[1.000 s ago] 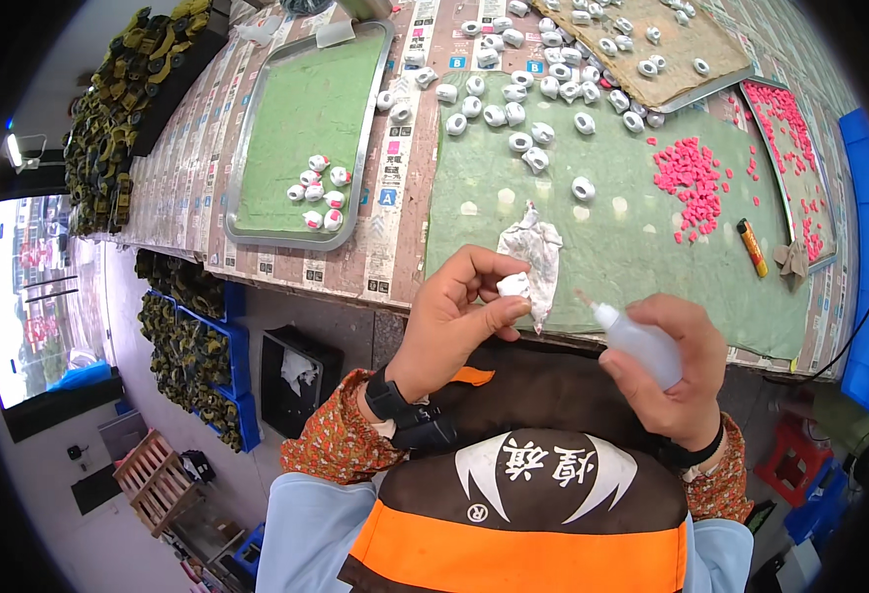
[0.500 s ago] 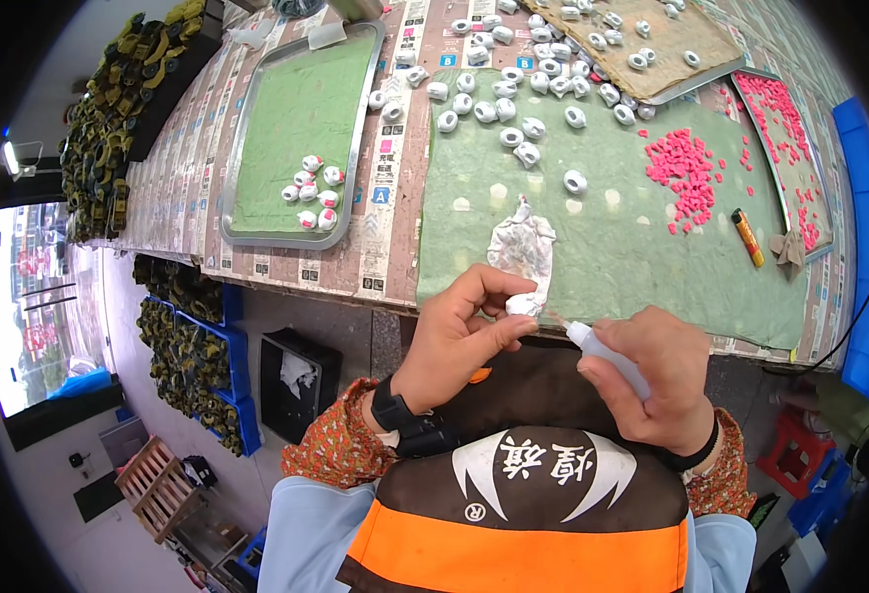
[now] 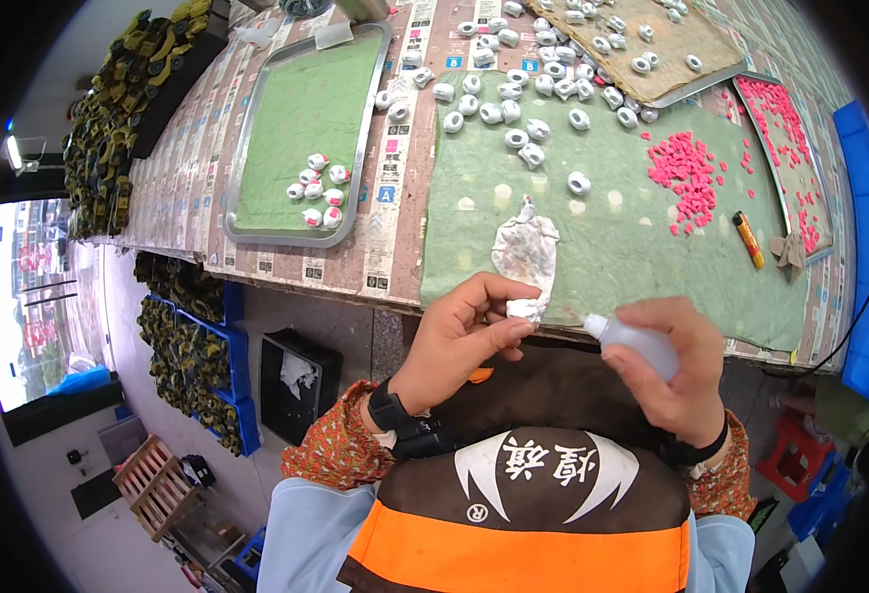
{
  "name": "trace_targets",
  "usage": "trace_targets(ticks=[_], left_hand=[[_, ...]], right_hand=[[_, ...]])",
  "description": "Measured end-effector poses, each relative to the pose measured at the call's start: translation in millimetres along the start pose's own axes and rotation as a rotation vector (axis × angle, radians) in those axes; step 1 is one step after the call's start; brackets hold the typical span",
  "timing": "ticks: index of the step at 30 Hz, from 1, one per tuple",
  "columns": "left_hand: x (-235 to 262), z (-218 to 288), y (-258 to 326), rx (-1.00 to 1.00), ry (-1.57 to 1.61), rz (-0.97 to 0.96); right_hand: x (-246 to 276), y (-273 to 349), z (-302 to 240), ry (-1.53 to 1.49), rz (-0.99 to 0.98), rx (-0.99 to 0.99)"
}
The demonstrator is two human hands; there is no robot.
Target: Gluing small pink decorative pieces onto white plastic components at a factory workbench.
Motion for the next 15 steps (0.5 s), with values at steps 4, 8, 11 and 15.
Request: trace_targets(ticks=[4, 8, 11, 15], left_hand=[[3, 3, 2, 0.046, 0.015, 0.005], [3, 3, 5, 0.049, 0.021, 0.025], [4, 3, 4, 0.037, 0.026, 0.035], [6, 2, 4, 0.007, 0.001, 0.066]], right_hand=[[-5, -5, 19, -0.160, 0.062, -0.291], [-17, -11, 38, -0.199, 0.035, -0.419], [-24, -12, 51, -0.067, 0.026, -0.344], [-15, -16, 51, 0.197, 0.001, -0.281]])
Point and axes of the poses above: each hand's wrist, its own y-axis away from the middle knuckle, its own x-axis out of the back of the hand, z = x × y, the point moved 2 cm from there along -y, towards the middle knuckle, and after that the axes turned 7 degrees about -y, right-handed, at the moved point
